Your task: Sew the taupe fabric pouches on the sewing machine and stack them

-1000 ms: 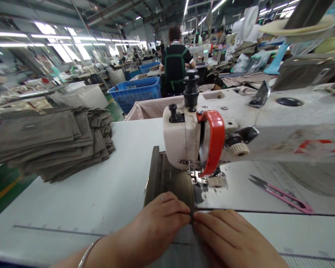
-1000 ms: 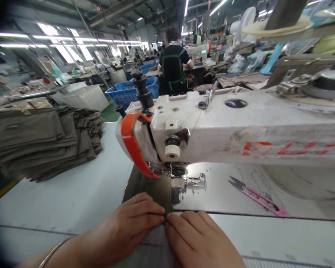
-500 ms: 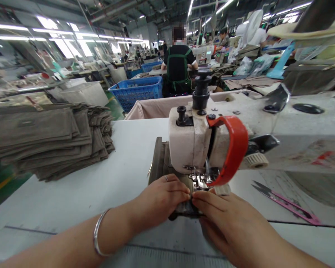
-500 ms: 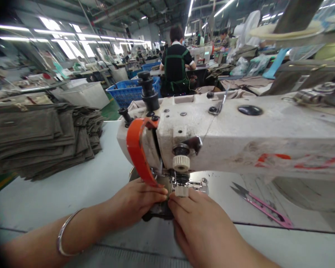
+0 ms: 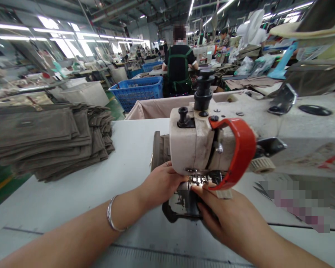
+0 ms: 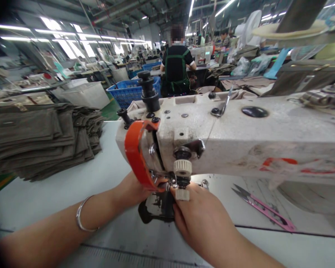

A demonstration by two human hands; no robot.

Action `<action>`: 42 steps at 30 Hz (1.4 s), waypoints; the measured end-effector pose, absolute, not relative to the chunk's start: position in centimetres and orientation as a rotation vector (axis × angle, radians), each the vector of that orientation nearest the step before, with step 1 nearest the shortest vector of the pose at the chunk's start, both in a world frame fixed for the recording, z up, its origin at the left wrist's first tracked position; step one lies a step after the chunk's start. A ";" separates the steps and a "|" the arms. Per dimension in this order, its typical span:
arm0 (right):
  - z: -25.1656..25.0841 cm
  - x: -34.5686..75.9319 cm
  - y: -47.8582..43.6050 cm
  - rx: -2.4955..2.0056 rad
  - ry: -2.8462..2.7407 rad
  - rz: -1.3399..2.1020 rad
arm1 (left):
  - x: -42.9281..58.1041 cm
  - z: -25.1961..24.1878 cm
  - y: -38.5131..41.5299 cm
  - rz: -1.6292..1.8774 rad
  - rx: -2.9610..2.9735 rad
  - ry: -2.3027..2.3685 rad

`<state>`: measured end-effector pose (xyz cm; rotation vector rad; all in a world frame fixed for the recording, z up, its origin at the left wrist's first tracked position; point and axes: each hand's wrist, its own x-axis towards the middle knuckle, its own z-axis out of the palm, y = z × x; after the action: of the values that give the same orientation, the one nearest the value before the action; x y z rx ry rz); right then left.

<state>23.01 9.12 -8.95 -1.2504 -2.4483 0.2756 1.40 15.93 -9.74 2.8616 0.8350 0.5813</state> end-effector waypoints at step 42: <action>-9.0 24.8 8.6 -1.049 -2.433 0.450 | 1.6 -7.5 5.4 0.467 2.805 0.982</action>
<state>24.80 8.62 -8.99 -1.0494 -2.4333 0.4501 1.60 5.35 -7.53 2.8048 0.9817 0.4673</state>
